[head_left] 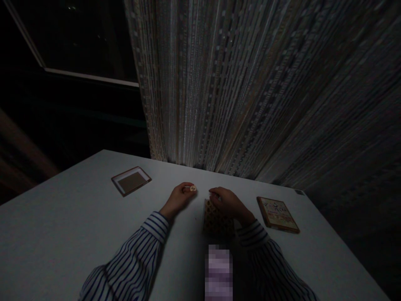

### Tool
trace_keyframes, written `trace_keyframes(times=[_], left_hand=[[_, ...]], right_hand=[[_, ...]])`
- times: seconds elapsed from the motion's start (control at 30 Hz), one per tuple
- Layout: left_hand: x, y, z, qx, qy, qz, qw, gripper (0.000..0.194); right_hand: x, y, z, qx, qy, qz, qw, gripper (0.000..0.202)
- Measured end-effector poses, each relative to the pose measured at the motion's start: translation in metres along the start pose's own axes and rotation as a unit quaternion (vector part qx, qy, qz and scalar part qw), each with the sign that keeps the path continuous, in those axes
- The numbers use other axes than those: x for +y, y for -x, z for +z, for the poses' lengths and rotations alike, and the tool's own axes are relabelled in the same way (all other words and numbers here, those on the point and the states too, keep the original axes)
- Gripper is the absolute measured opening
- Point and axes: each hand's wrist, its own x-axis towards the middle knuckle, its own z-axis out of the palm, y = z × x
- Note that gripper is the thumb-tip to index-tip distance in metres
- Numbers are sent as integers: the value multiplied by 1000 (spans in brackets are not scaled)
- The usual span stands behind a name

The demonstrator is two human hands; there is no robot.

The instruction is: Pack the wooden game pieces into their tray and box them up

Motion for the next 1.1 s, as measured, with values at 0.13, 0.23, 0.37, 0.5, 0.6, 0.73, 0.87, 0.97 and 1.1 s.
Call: trace_keyframes(times=[0.13,0.23,0.37,0.5,0.6,0.73,0.87,0.97,1.1], left_hand=[[9,6,9,-28,11,-9,999,45],[15,10,17,-50,17,-11,999,43],[22,14,27,-75,52,-31,995,39],[27,18,36,-85,83,-59,991,37],[31,20,42,-95,82,-73,989,39],[35,20,50,-107,99,-77,986,39],[35,18,58,-121,113,-80,983,40],[35,16,65,-123,104,-85,983,41],[34,13,72,-126,78,-91,985,41]], right_hand=[[1,8,-8,24,-20,10,999,30],[2,13,-13,48,-36,11,998,29],[5,20,-18,78,-53,12,995,28],[8,24,-21,96,-64,10,993,28],[10,27,-23,103,-71,11,992,28],[13,30,-26,107,-71,-1,992,27],[16,34,-30,116,-74,-11,990,26],[19,37,-34,124,-75,-12,989,27],[22,39,-36,131,-70,-11,989,26]])
